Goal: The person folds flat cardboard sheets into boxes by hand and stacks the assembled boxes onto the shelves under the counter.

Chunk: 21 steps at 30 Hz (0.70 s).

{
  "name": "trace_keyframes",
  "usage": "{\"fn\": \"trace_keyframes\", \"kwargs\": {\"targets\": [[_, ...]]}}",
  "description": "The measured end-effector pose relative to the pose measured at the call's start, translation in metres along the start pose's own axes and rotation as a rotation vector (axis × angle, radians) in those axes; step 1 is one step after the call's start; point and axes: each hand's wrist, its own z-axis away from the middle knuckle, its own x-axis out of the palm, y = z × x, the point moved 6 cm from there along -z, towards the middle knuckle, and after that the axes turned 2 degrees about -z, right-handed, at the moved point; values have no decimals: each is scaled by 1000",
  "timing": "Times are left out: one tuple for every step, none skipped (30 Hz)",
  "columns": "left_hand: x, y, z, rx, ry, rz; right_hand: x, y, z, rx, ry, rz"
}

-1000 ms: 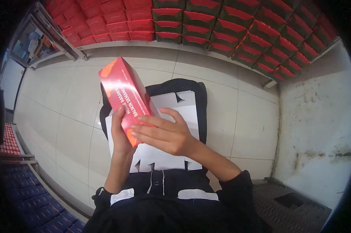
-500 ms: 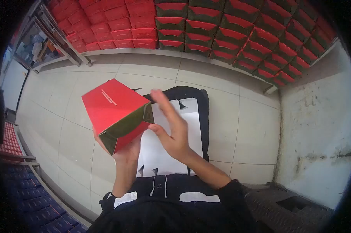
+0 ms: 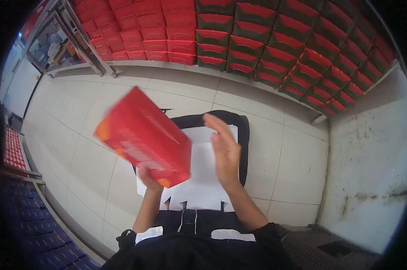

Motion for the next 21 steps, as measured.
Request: {"fn": "trace_keyframes", "kwargs": {"targets": [[6,8,-7,-36,23,-133,-4,-7,-5,-4,-8,1],[28,21,-12,110,-58,-533,-7,-17,-8,-64,-42,-6],[59,38,-16,253,-141,-933,-9,-26,-10,-122,-71,-12],[63,49,-17,250,-142,-929,-9,-32,-13,-120,-70,-8],[71,52,-16,262,-310,-1289,-6,-43,-14,-239,-106,173],[75,51,-14,269,-488,-1645,-3,-51,-13,-356,-143,354],[77,52,-13,241,-567,-1713,-5,-49,-15,-350,-142,357],[75,52,-14,230,-568,-1711,6,-42,-12,-362,-357,531],[74,46,-13,202,-681,-1750,15,-31,-6,-371,-578,700],[73,41,-12,174,-795,-1788,19,-23,-2,-363,-584,697],[70,36,-12,172,-820,-1782,20,-6,-2,-220,-486,648],[62,28,-12,164,-823,-1781,18,13,-1,-79,-385,600],[54,16,-11,218,-852,-1806,13,33,-1,-60,-311,618],[49,9,-11,276,-880,-1830,9,49,-1,-58,-310,620],[46,7,-11,190,-869,-1729,5,70,0,52,-329,571],[39,5,-8,187,-873,-1726,2,84,1,163,-347,520],[23,5,-10,179,-716,-1739,2,89,3,166,-346,523],[5,4,-14,170,-557,-1747,-1,92,5,178,-282,521],[-16,4,-20,161,-352,-1613,-4,95,8,195,-219,516],[-27,-8,-20,152,-352,-1613,-3,99,9,203,-220,516],[-44,-13,-25,-82,-106,-1152,-4,102,11,214,-207,519]]}}
